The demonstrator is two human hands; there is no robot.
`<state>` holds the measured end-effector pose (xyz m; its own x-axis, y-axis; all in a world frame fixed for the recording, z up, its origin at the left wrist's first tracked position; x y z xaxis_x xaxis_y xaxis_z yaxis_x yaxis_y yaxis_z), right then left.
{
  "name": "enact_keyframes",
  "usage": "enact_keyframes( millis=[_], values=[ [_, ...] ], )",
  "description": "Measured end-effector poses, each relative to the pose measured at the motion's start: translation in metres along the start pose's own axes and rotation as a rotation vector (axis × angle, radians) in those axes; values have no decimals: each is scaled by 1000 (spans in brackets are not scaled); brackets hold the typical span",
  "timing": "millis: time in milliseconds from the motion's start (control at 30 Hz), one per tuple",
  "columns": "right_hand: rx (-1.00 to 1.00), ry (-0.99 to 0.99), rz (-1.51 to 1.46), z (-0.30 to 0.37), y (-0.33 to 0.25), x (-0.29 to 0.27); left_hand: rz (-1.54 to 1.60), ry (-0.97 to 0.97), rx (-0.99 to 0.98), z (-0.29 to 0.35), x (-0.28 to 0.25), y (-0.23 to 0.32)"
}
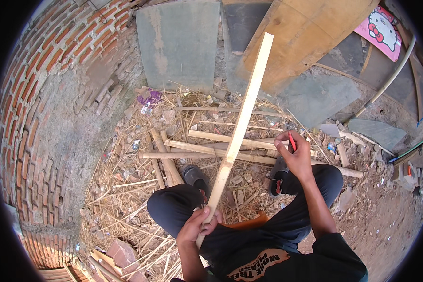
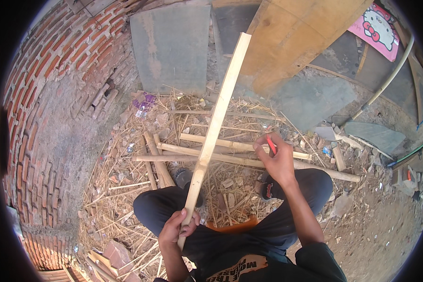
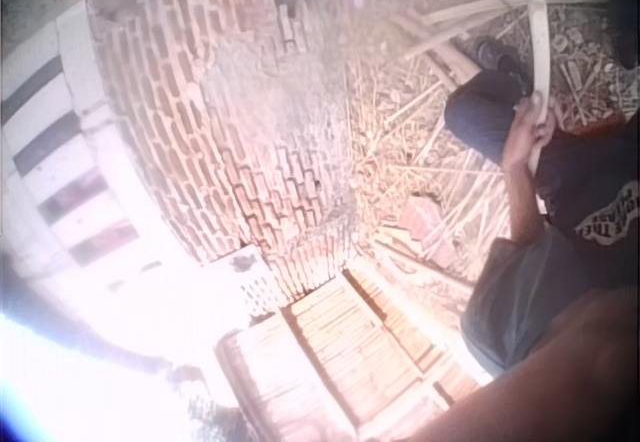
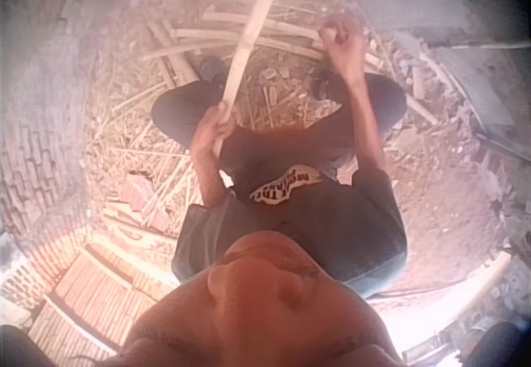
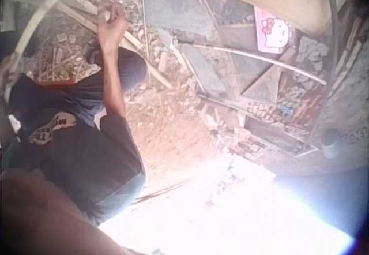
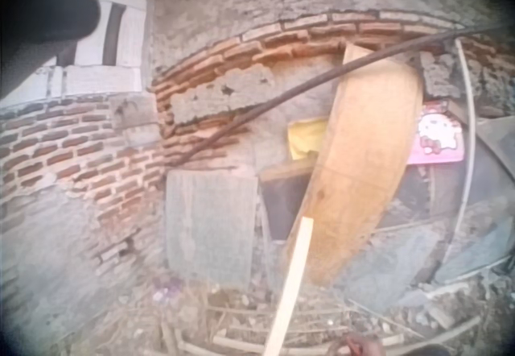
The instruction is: The person sits on the ground and uses a red utility knife to shave thin strips off a long, thin piece of wood. They hold the wood with their left hand and scrape the blade along its length with their right hand, creating wood shavings.
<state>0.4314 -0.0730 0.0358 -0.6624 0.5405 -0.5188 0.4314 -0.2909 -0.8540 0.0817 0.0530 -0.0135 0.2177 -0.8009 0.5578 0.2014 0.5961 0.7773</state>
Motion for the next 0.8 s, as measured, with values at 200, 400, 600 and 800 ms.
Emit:
enact_keyframes(
  millis=[200,400,600,800],
  values=[
    [20,-184,-612,-1,-36,15,121,-187,9,2,-6,-17],
    [-31,-236,-575,1,-62,31,28,-241,-94,-4,0,-15],
    [5,-183,-624,6,-62,43,-606,94,273,-26,13,2],
    [-11,-197,-642,10,-60,59,-449,177,169,-51,49,41]
  ],
)
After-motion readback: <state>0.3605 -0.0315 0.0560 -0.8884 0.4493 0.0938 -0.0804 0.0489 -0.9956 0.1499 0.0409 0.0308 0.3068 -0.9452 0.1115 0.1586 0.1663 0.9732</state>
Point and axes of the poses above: each hand's wrist, its own z-axis away from the middle knuckle, its own x-axis out of the palm, y = z × x, the point moved 3 cm from there along -z, towards the middle knuckle, and after that the axes turned 15 degrees about -y, right-handed, at the moved point
